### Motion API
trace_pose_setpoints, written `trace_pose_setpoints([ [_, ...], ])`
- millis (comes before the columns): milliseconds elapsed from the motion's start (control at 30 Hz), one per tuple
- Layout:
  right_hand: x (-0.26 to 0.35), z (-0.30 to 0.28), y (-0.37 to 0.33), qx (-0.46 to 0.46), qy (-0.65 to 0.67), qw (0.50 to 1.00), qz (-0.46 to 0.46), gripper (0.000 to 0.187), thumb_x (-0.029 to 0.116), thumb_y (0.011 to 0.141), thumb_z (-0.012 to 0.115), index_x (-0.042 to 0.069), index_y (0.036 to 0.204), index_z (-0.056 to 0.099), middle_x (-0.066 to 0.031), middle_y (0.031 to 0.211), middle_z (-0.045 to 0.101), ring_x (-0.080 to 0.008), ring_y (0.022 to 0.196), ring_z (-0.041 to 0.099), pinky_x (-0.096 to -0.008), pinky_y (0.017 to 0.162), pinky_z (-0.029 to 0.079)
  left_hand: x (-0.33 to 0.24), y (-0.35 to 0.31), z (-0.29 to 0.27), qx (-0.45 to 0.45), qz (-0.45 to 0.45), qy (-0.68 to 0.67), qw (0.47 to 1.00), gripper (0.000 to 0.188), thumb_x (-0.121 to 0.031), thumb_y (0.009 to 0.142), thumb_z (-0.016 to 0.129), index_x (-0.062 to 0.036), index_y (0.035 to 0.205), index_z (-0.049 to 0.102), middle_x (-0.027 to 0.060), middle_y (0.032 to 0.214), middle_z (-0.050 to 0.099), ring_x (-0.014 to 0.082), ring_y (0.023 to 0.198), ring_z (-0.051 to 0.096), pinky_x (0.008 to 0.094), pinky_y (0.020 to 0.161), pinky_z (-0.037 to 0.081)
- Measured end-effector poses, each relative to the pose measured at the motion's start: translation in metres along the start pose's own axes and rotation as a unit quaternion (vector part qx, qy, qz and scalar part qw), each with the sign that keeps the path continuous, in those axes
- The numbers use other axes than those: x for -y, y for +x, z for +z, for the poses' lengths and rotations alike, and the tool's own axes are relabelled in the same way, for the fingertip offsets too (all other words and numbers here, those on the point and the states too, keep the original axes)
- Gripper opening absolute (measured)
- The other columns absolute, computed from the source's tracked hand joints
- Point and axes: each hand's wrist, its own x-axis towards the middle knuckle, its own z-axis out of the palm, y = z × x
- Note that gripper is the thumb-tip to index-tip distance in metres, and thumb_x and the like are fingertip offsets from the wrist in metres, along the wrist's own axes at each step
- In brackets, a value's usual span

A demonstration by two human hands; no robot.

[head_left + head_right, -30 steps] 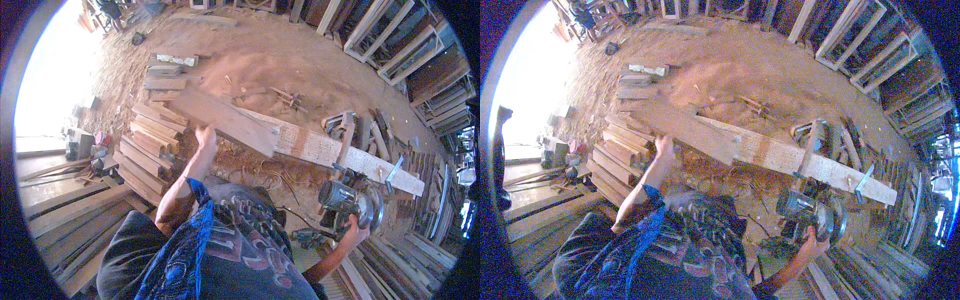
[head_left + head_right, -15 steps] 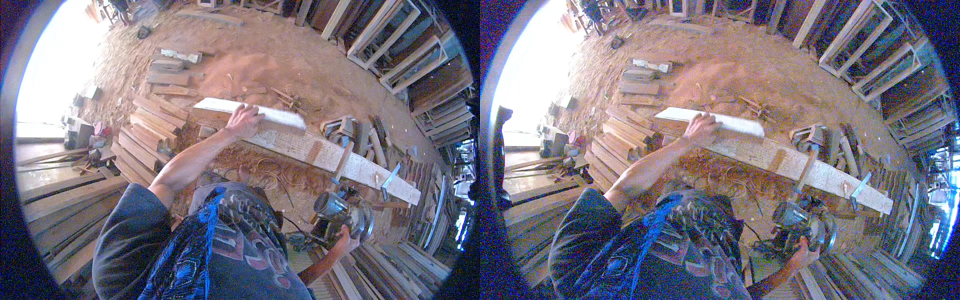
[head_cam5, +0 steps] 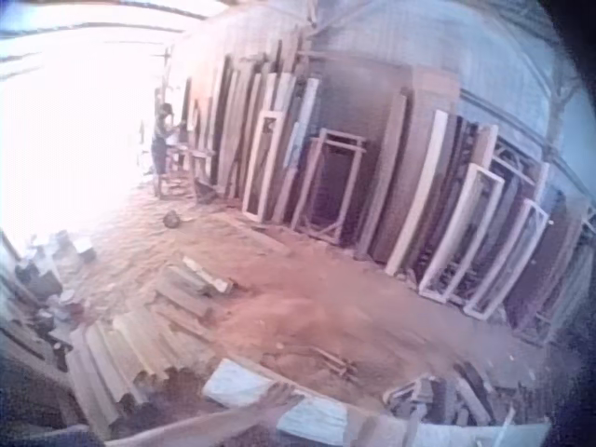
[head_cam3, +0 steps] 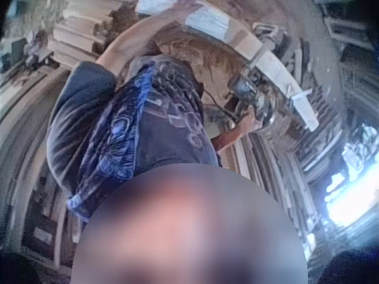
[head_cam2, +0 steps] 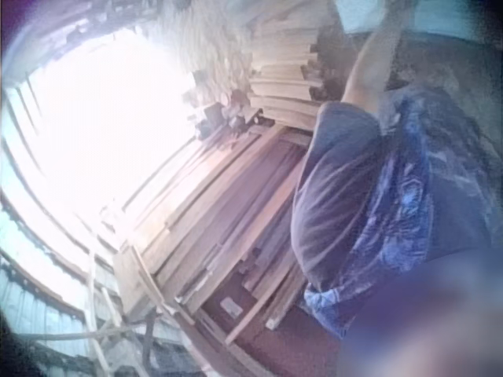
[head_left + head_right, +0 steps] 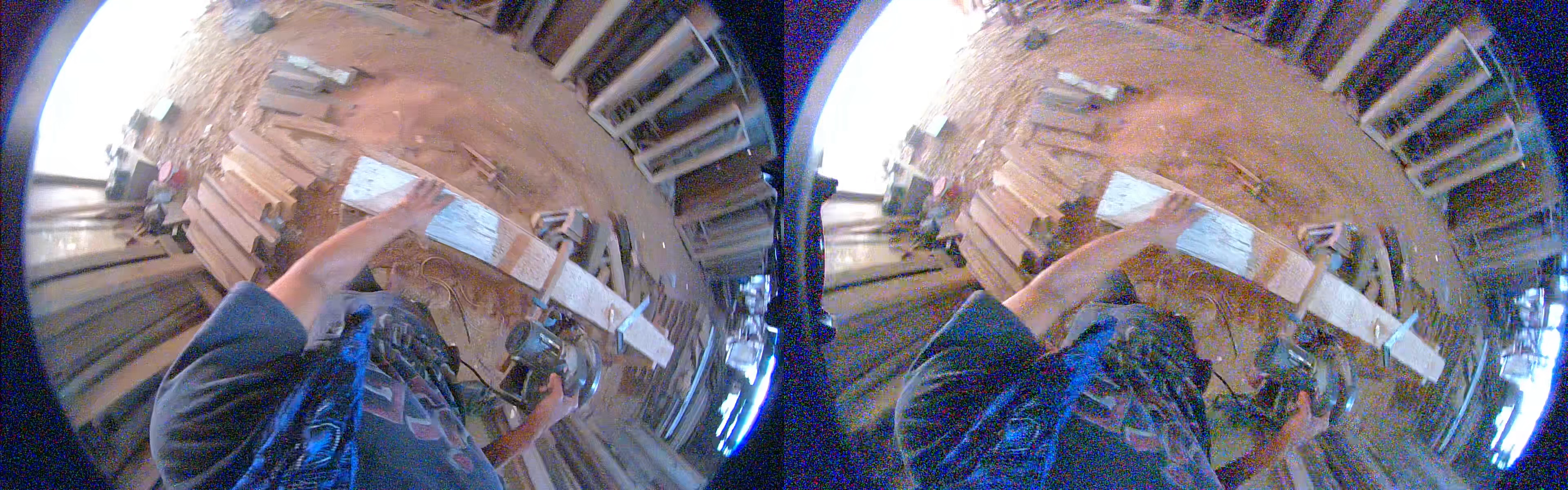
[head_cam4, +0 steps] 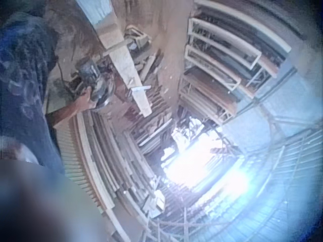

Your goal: The person uses a circular saw to cut a long wooden plank into shorter pieces. They repeatedly measure and mark the wood with a metal ruler, then cut along the marked lines, stacking the cut pieces aside.

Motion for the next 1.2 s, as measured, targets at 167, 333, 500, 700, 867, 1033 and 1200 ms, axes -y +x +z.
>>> trace_pose_setpoints([
  [167,0.035,0.006,-0.029,0.035,-0.018,0.999,-0.035,0.055,0.010,0.073,0.079,-0.005,0.123,0.060,-0.0095,0.089,0.069,-0.0156,0.057,0.054,-0.0306,0.051,0.045,0.008,-0.007,0.017,-0.008,-0.003,0.015,1.000,0.122,-0.035,0.050,0.093,-0.0191,0.155,0.031,0.0220,0.158,0.029,0.0421,0.148,0.023,0.0622,0.121,0.016],
  [333,0.061,0.006,-0.048,0.044,-0.057,0.996,-0.056,0.052,0.007,0.074,0.078,-0.003,0.122,0.061,-0.0088,0.089,0.069,-0.0154,0.059,0.054,-0.0300,0.055,0.046,0.019,-0.035,0.012,-0.105,-0.009,0.013,0.994,0.116,-0.029,0.049,0.091,-0.0204,0.152,0.038,0.0185,0.158,0.032,0.0377,0.148,0.027,0.0595,0.121,0.020],
  [500,0.069,0.001,-0.068,0.078,-0.015,0.992,-0.103,0.046,0.002,0.074,0.077,-0.004,0.117,0.061,-0.0084,0.081,0.066,-0.0159,0.054,0.054,-0.0297,0.051,0.044,0.055,-0.069,0.009,-0.050,-0.005,0.015,0.999,0.098,-0.025,0.063,0.084,-0.0221,0.151,0.040,0.0157,0.159,0.033,0.0347,0.148,0.029,0.0561,0.121,0.022],
  [700,0.080,-0.008,-0.066,0.126,-0.044,0.983,-0.129,0.038,0.003,0.073,0.076,-0.004,0.107,0.060,-0.0069,0.082,0.063,-0.0152,0.059,0.056,-0.0281,0.049,0.046,0.001,-0.099,0.005,-0.095,-0.092,-0.022,0.991,0.100,-0.029,0.066,0.086,-0.0224,0.153,0.036,0.0151,0.160,0.029,0.0370,0.151,0.019,0.0550,0.123,0.018],
  [867,0.094,0.015,-0.043,0.294,-0.117,0.936,-0.157,0.046,0.001,0.075,0.077,-0.002,0.115,0.054,-0.0079,0.085,0.063,-0.0133,0.058,0.054,-0.0266,0.052,0.046,-0.088,-0.158,0.000,-0.080,-0.202,-0.438,0.872,0.095,-0.038,0.074,0.080,-0.0104,0.153,0.033,0.0205,0.149,0.045,0.0351,0.138,0.044,0.0437,0.113,0.039],
  [1033,0.098,0.063,-0.020,0.398,-0.121,0.886,-0.204,0.029,0.008,0.078,0.077,-0.001,0.103,0.065,-0.0060,0.084,0.067,-0.0135,0.066,0.060,-0.0281,0.060,0.049,-0.156,-0.166,-0.004,-0.122,-0.204,-0.721,0.651,0.106,-0.048,0.091,0.069,0.0007,0.157,0.002,0.0308,0.154,0.033,0.0354,0.139,0.042,0.0419,0.115,0.035],
  [1200,0.111,0.106,0.021,0.526,-0.180,0.758,-0.341,0.031,0.017,0.078,0.079,-0.001,0.102,0.069,-0.0099,0.084,0.072,-0.0215,0.073,0.069,-0.0351,0.071,0.055,-0.200,-0.136,0.022,-0.246,-0.313,-0.721,0.567,0.104,-0.035,0.097,0.063,0.0076,0.153,-0.014,0.0313,0.159,0.020,0.0341,0.148,0.028,0.0360,0.121,0.023],
])
